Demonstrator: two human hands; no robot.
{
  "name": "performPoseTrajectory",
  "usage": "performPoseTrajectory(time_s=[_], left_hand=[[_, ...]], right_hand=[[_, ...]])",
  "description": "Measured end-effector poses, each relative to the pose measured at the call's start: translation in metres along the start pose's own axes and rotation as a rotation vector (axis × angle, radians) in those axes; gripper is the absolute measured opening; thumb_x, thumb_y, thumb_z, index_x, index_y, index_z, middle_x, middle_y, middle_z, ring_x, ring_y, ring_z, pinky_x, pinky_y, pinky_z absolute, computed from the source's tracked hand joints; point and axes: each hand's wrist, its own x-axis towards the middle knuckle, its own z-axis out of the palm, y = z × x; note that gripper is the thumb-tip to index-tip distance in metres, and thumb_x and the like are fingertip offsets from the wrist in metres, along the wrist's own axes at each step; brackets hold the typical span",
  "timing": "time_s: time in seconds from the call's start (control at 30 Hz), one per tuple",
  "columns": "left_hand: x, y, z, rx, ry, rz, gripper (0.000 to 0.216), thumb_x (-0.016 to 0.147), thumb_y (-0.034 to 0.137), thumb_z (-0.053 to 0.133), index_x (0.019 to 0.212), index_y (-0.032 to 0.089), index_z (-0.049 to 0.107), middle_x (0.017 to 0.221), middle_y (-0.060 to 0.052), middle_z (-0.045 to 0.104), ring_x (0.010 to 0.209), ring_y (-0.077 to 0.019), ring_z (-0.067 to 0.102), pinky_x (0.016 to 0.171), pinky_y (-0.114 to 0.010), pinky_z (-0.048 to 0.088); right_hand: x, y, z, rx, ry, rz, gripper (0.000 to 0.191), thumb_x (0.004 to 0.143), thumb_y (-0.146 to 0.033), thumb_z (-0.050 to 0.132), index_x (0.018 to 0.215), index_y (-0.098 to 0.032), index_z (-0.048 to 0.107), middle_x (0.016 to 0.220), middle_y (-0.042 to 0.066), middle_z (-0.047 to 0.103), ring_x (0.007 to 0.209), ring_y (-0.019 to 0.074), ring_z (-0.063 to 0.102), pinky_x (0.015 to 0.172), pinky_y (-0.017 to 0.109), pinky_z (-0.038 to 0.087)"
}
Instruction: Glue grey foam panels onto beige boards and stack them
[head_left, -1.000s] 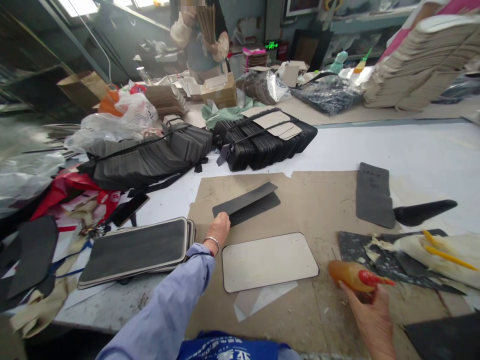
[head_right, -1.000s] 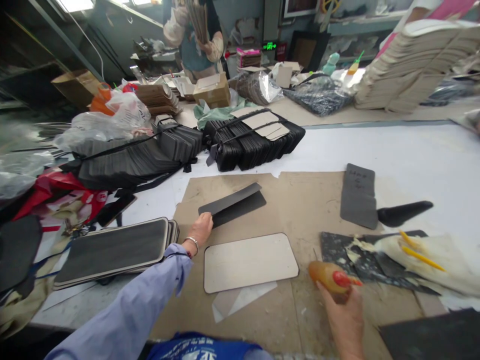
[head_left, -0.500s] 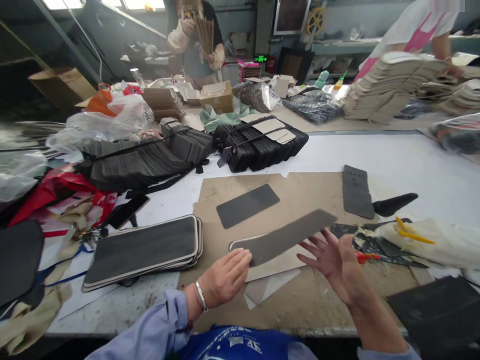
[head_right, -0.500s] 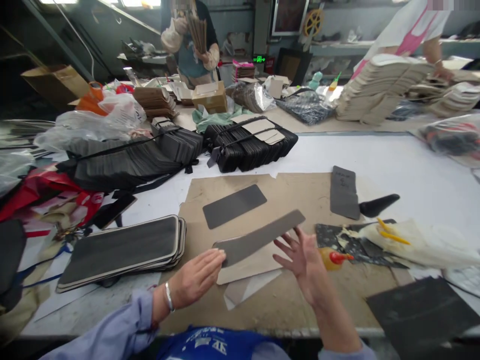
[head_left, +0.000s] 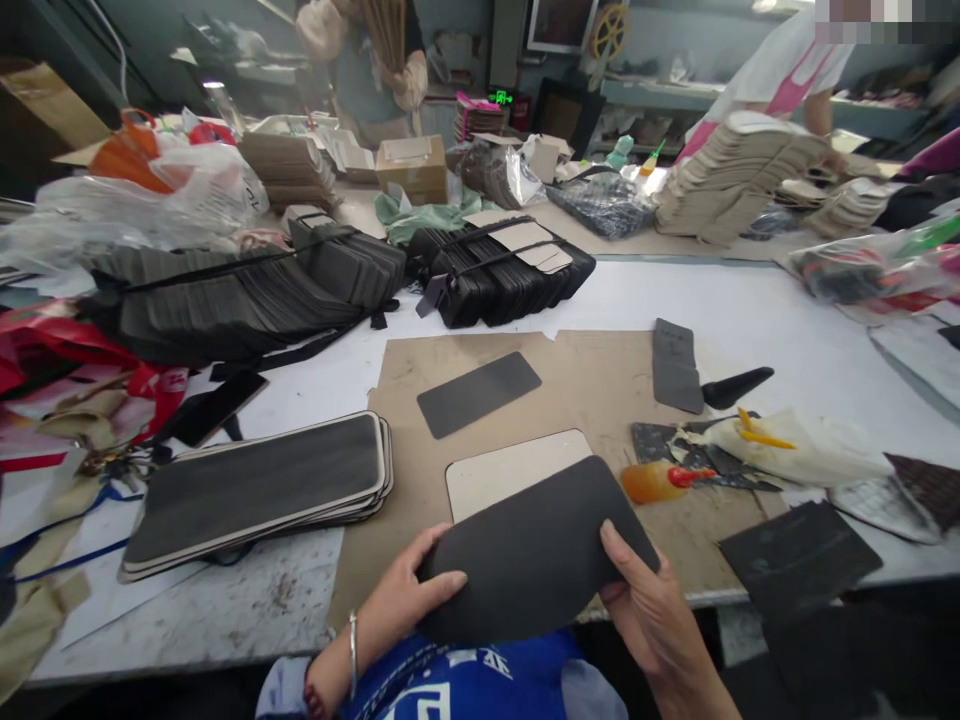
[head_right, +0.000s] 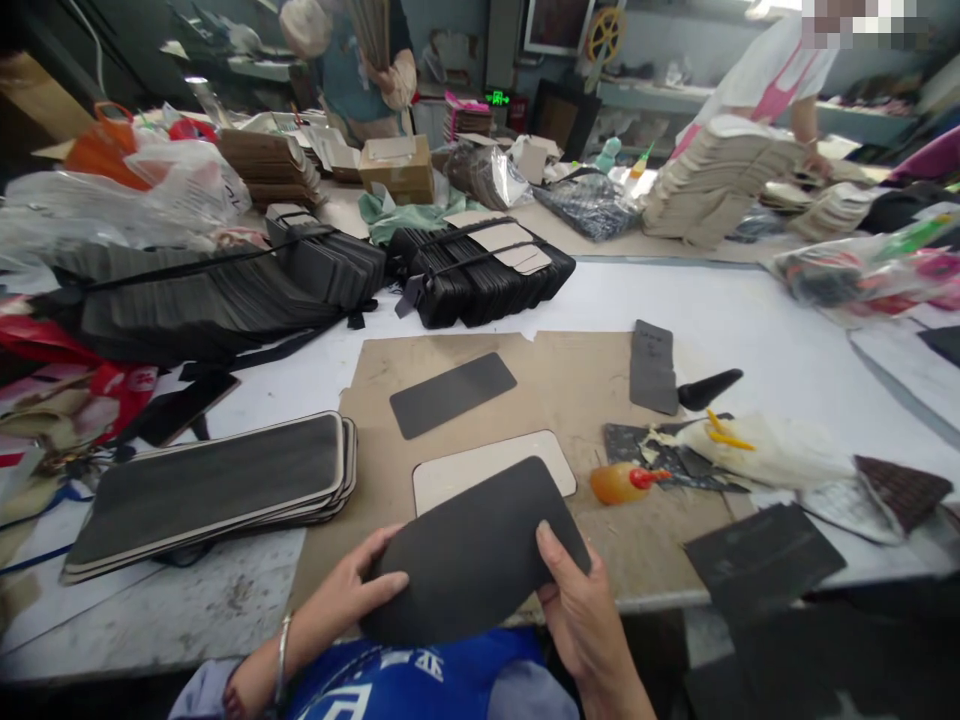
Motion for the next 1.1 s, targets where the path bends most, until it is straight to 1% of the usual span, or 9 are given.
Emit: performPoseTrajectory(time_s=[0.07,0.1,0.23,0.37,0.5,0.67,0.8,0.9,1.1], left_hand=[[-0.001,-0.002,0.004,-0.281,-0.140,-0.197,0.060,0.058,0.051,0.071,0.103,0.014,0.056,0.094,-0.009,0.065,0.087,-0.0244,0.061,0.076,-0.033,0.049],[-0.002,-0.002,0.005,-0.384,-0.149,-0.262,0.054,0.058,0.048,0.073,0.096,0.014,0.057,0.088,-0.007,0.066,0.081,-0.0211,0.061,0.071,-0.029,0.049],[-0.007,0.003,0.003,-0.581,-0.036,-0.398,0.037,0.057,0.037,0.077,0.076,0.014,0.055,0.070,-0.001,0.063,0.059,-0.0102,0.056,0.055,-0.019,0.042],[0.004,0.010,-0.005,-0.636,0.005,-0.420,0.036,0.052,0.031,0.079,0.074,0.014,0.057,0.067,-0.001,0.063,0.058,-0.0110,0.057,0.056,-0.021,0.044],[0.033,0.012,-0.004,-0.529,0.207,-0.353,0.040,0.045,0.033,0.080,0.072,0.014,0.057,0.068,-0.003,0.064,0.060,-0.0128,0.058,0.059,-0.024,0.045],[0.081,0.010,0.010,-0.138,0.437,-0.171,0.036,0.054,0.048,0.064,0.064,0.015,0.054,0.063,-0.002,0.060,0.058,-0.0146,0.055,0.055,-0.026,0.042],[0.113,0.007,0.018,0.115,0.559,-0.139,0.023,0.061,0.035,0.058,0.049,0.017,0.048,0.047,0.003,0.047,0.051,-0.0122,0.043,0.050,-0.024,0.030],[0.126,0.003,0.022,0.246,0.645,-0.157,0.026,0.062,0.027,0.059,0.043,0.019,0.042,0.042,0.005,0.038,0.048,-0.0114,0.036,0.051,-0.025,0.024],[0.132,-0.010,0.030,0.401,0.706,-0.193,0.028,0.067,0.028,0.060,0.048,0.020,0.042,0.046,0.005,0.041,0.050,-0.0128,0.038,0.054,-0.026,0.026]], right_hand=[[0.011,0.009,-0.013,-0.046,0.011,-0.016,0.041,0.059,-0.039,0.076,0.093,-0.018,0.066,0.089,0.005,0.069,0.083,0.0209,0.063,0.071,0.029,0.051],[0.018,0.015,-0.021,-0.098,0.021,-0.025,0.043,0.059,-0.040,0.076,0.094,-0.018,0.066,0.089,0.005,0.069,0.083,0.0207,0.063,0.072,0.029,0.051],[0.046,0.034,-0.055,-0.402,0.048,-0.033,0.048,0.057,-0.046,0.074,0.092,-0.015,0.066,0.080,0.004,0.069,0.077,0.0197,0.061,0.066,0.026,0.049],[0.061,0.030,-0.069,-0.575,-0.021,-0.051,0.045,0.062,-0.051,0.067,0.088,-0.015,0.065,0.064,0.001,0.062,0.059,0.0151,0.054,0.047,0.023,0.040],[0.084,0.016,-0.068,-0.725,-0.105,-0.225,0.040,0.068,-0.055,0.056,0.075,-0.016,0.060,0.060,-0.001,0.055,0.054,0.0129,0.046,0.045,0.023,0.037],[0.125,0.013,-0.069,-1.014,0.081,-0.464,0.043,0.070,-0.060,0.045,0.069,-0.018,0.056,0.061,0.002,0.055,0.059,0.0164,0.049,0.058,0.029,0.040],[0.151,0.017,-0.071,-1.159,0.208,-0.557,0.041,0.072,-0.057,0.040,0.073,-0.019,0.053,0.074,0.007,0.056,0.072,0.0218,0.050,0.070,0.035,0.038],[0.164,0.021,-0.072,-1.251,0.254,-0.600,0.040,0.073,-0.057,0.035,0.072,-0.019,0.051,0.075,0.009,0.053,0.075,0.0235,0.049,0.071,0.036,0.037],[0.178,0.029,-0.078,-1.353,0.246,-0.605,0.039,0.077,-0.055,0.032,0.071,-0.020,0.049,0.074,0.010,0.054,0.074,0.0234,0.049,0.071,0.036,0.038]])
